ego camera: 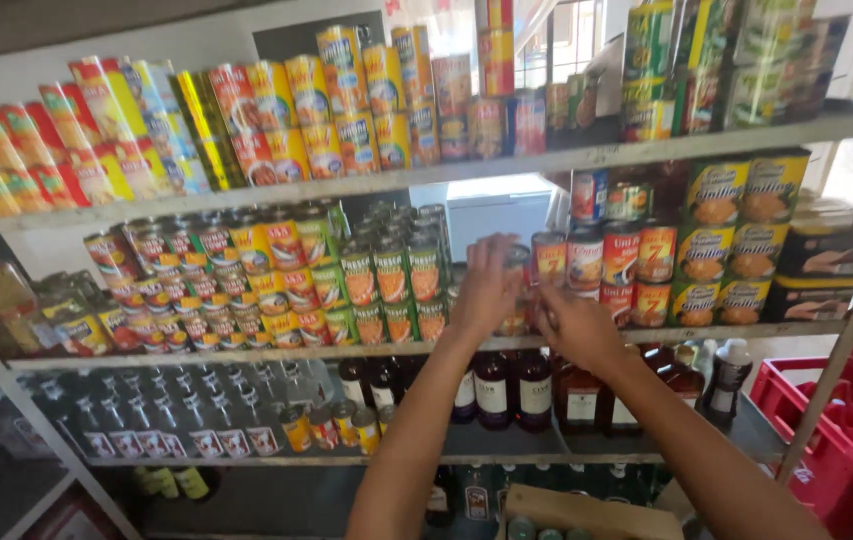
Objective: Restocking canned food items onto grocery store shelves from a box on the floor.
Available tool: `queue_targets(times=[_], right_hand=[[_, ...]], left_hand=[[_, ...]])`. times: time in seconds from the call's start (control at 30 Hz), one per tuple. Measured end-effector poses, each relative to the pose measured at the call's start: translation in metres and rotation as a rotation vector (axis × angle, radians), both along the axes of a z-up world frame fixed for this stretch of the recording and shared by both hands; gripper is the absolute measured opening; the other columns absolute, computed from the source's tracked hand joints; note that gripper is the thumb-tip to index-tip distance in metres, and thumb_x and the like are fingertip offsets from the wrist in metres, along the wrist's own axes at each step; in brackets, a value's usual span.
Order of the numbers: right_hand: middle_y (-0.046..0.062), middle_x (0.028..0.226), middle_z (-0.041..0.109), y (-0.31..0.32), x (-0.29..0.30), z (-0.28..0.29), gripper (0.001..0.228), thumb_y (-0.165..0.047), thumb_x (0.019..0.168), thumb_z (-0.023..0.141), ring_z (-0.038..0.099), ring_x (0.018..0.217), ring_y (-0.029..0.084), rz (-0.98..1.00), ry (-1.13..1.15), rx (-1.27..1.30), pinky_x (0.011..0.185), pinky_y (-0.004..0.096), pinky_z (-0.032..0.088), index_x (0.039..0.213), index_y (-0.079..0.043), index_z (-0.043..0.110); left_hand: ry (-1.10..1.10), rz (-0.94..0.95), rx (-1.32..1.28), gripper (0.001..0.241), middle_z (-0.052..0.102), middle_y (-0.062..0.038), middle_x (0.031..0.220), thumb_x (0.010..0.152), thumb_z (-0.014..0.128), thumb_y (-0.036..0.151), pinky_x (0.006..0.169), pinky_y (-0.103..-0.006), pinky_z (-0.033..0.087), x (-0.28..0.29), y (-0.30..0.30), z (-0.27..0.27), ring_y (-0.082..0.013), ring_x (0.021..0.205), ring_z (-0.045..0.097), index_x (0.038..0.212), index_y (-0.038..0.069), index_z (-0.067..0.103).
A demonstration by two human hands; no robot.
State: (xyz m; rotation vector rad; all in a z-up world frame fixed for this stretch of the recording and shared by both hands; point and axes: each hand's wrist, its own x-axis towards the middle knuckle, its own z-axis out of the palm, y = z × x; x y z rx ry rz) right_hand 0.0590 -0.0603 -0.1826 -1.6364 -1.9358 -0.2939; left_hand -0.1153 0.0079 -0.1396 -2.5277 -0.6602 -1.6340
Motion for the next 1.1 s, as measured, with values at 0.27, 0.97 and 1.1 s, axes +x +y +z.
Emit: queue_targets(times=[0.27,0.97,1.1], right_hand=[[0.015,0.105,0.064,-0.052,0.003,0.153,0.024,-0.005,0.078,0.063,0.063,0.100,0.038,0.160,0.057,0.632,0.084,0.048,0.054,0.101,-0.008,0.063],[0.013,0.129,0.068,-0.003,0.229,0.182,0.082,-0.002,0.067,0.064,0.063,0.113,0.036,0.084,0.038,0.293,0.116,0.063,0.025,0.145,-0.016,0.045],[0.013,0.131,0.066,0.000,0.223,0.186,0.073,-0.004,0.071,0.063,0.057,0.124,0.040,0.020,0.045,0.314,0.114,0.063,0.027,0.143,-0.011,0.053]], left_hand=[[0.065,-0.209,0.099,0.038,0.056,-0.016,0.131,0.096,0.056,0.002,0.102,-0.0484,0.049,0.025,-0.046,0.123,-0.0407,0.125,0.054,0.134,0.008,0.055],[-0.131,0.315,-0.399,0.091,0.069,-0.017,0.116,0.076,0.081,0.055,0.103,-0.0527,0.036,0.225,0.013,0.163,-0.0360,0.119,0.055,0.144,0.006,0.048],[-0.175,0.396,-0.397,0.084,0.070,-0.011,0.117,0.072,0.081,0.057,0.102,-0.0515,0.035,0.233,0.017,0.160,-0.0334,0.121,0.054,0.139,0.013,0.056]])
